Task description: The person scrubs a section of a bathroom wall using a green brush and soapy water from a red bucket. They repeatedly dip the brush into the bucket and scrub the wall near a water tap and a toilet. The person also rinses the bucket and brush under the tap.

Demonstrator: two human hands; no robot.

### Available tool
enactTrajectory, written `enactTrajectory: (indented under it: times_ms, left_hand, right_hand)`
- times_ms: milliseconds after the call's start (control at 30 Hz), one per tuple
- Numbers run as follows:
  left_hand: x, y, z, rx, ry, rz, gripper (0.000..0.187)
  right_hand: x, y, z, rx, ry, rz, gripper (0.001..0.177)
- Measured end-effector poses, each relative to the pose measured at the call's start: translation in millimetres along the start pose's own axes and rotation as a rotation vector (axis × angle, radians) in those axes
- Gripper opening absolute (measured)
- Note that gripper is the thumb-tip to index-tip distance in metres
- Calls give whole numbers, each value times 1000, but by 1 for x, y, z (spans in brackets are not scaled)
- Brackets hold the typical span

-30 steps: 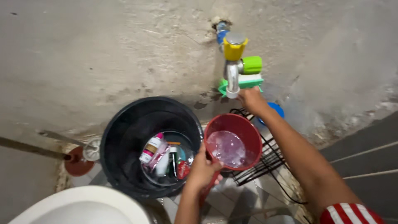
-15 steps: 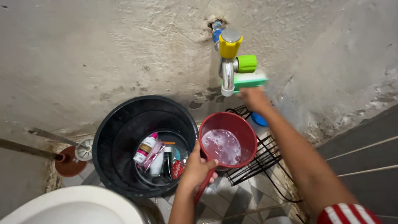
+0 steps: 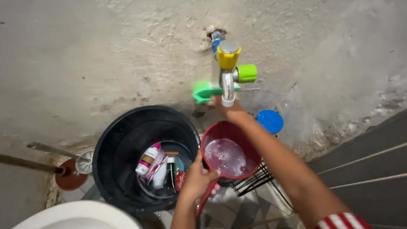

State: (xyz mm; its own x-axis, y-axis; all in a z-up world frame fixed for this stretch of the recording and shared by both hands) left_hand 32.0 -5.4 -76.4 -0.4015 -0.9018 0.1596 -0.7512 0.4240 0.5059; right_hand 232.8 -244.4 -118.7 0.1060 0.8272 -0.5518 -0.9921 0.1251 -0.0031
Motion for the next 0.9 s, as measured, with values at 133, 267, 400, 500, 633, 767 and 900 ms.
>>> enactTrajectory:
  times_ms: [133,267,400,500,633,767,900]
  left_hand:
    - [3,-4,0,-6,63,8,102]
    - [6,-5,4,29,81,21,99]
    - [8,-12,2,0,-10,-1,100]
    - [11,-9,0,8,76,15,98]
    - [11,-6,-4,-9,9,-25,100]
    - [15,-6,3,-9,11,-20,98]
    - [24,-14,14,-42,-9,-26,99]
  right_hand:
    - [-74,25,-24,-316,490,-44,26]
    - [-96,35,-43,-168,703,-134,24]
    - [-46,27,-1,-558,572,-218,28]
    - [-29,18,13,-415,463,-161,25]
    - [-115,29,-45,-352,328,-76,23]
    - [-187,55,-102,-70,616,-164,25]
    - [-173,61,-53,-503,694,-331,17]
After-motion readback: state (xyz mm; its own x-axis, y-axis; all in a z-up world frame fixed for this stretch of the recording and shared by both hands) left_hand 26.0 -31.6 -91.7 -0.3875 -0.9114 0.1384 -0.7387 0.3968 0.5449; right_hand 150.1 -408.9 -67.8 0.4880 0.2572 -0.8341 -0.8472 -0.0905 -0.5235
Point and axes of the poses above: each hand's wrist, its own y-axis away from the middle knuckle, its own x-axis out of the palm, z = x × y, the point moved 4 cm from there along -y, towards the middle knuckle, and after that the axes turned 2 degrees about x, right-handed, at the moved point
